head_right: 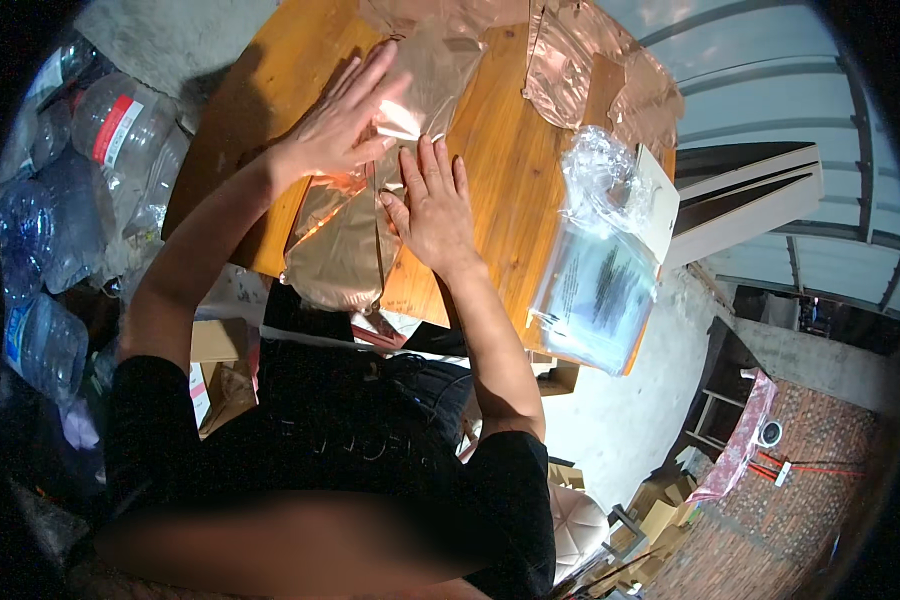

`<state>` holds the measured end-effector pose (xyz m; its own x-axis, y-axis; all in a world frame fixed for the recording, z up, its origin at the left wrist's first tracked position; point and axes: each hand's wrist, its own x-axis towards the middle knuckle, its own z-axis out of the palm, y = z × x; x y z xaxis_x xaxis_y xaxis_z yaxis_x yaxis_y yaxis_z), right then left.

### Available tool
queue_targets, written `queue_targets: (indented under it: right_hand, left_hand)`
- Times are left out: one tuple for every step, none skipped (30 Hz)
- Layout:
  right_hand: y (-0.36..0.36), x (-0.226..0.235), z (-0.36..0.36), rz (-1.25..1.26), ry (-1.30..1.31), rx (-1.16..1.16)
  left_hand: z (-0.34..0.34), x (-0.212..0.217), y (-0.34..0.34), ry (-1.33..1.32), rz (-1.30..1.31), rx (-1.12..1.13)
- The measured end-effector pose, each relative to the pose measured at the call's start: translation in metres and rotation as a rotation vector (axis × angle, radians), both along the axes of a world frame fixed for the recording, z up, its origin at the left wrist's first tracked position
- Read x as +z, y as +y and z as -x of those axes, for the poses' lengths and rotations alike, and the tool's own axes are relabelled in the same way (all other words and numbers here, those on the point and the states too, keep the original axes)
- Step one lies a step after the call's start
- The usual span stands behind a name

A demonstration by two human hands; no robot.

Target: Fold a metallic pouch and place it into a plastic bag with a cardboard insert.

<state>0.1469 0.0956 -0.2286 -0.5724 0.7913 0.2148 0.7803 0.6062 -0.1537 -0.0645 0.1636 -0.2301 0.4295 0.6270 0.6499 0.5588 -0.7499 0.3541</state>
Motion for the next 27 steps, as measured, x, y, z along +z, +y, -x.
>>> queue_targets:
  right_hand:
    - [0.001, 0.0, 0.0, 0.017, -0.002, 0.005]
    - [0.004, 0.002, -0.001, 0.009, -0.005, 0.01]
    - [0.009, 0.005, -0.003, -0.002, 0.073, 0.025]
    - [0.013, 0.009, -0.005, -0.012, 0.152, 0.041]
    - [0.02, 0.011, -0.008, -0.018, 0.147, 0.04]
    - [0.029, 0.013, -0.01, -0.03, 0.182, -0.01]
    - [0.038, 0.016, -0.012, -0.043, 0.217, -0.06]
    - [0.045, 0.016, -0.011, 0.054, 0.129, -0.017]
    - [0.048, 0.016, -0.012, 0.046, 0.127, -0.018]
    - [0.05, 0.016, -0.013, -0.025, 0.129, -0.022]
    - [0.053, 0.018, -0.013, -0.096, 0.132, -0.02]
    - [0.055, 0.02, -0.011, -0.182, 0.156, -0.052]
    - [0.06, 0.018, -0.01, -0.188, 0.155, -0.047]
    - [0.061, 0.014, -0.009, -0.074, 0.113, 0.039]
    - [0.063, 0.012, -0.008, 0.04, 0.071, 0.124]
    - [0.065, 0.012, -0.013, -0.048, 0.076, 0.126]
    - [0.067, 0.01, -0.013, -0.053, 0.074, 0.129]
    - [0.069, 0.007, -0.013, -0.051, 0.057, 0.145]
    - [0.071, 0.005, -0.014, -0.048, 0.039, 0.16]
    - [0.074, 0.007, -0.012, 0.024, 0.005, 0.168]
    - [0.076, 0.011, -0.011, 0.023, 0.005, 0.173]
    - [0.079, 0.015, -0.011, 0.035, 0.052, 0.198]
    - [0.083, 0.019, -0.015, 0.042, 0.096, 0.222]
    - [0.089, 0.02, -0.017, 0.038, 0.093, 0.226]
    - [0.096, 0.021, -0.017, -0.026, 0.121, 0.129]
    - [0.102, 0.018, -0.02, -0.09, 0.15, 0.027]
    - [0.107, 0.014, -0.022, -0.094, 0.149, 0.027]
  left_hand:
    - [0.0, 0.0, -0.001, -0.002, -0.005, 0.002]
    - [0.001, -0.003, 0.0, 0.083, 0.021, 0.012]
    - [0.002, -0.005, 0.0, 0.168, 0.047, 0.024]
    - [0.001, -0.008, -0.001, 0.172, 0.056, 0.036]
    - [0.0, -0.006, -0.001, 0.168, 0.05, 0.035]
    - [-0.002, -0.005, -0.002, 0.202, 0.078, 0.03]
    - [-0.003, -0.003, -0.002, 0.236, 0.106, 0.025]
    - [-0.002, -0.001, -0.003, 0.292, 0.141, 0.037]
    - [-0.002, -0.003, -0.003, 0.29, 0.134, 0.037]
    - [-0.003, -0.006, -0.003, 0.273, 0.133, 0.037]
    - [-0.003, -0.006, -0.004, 0.255, 0.132, 0.044]
    - [-0.003, -0.006, -0.004, 0.243, 0.119, 0.034]
    - [-0.003, -0.005, -0.002, 0.24, 0.113, 0.039]
    - [-0.002, -0.004, -0.002, 0.259, 0.115, 0.043]
    - [-0.002, -0.003, -0.002, 0.279, 0.118, 0.047]
    - [-0.003, -0.003, -0.003, 0.277, 0.115, 0.049]
    - [-0.005, -0.004, -0.004, 0.27, 0.131, 0.041]
    - [-0.006, -0.005, -0.003, 0.262, 0.148, 0.032]
    - [-0.006, -0.005, -0.001, 0.26, 0.144, 0.035]
    - [-0.005, -0.006, -0.001, 0.291, 0.149, 0.047]
    - [-0.003, -0.006, -0.001, 0.323, 0.154, 0.058]
    - [-0.001, -0.007, -0.002, 0.322, 0.154, 0.063]
    - [-0.003, -0.008, -0.002, 0.303, 0.146, 0.067]
    - [-0.004, -0.009, -0.002, 0.283, 0.139, 0.072]
    - [-0.004, -0.009, -0.001, 0.28, 0.135, 0.077]
    - [-0.004, -0.008, 0.0, 0.293, 0.141, 0.068]
    - [-0.005, -0.006, 0.0, 0.307, 0.147, 0.058]
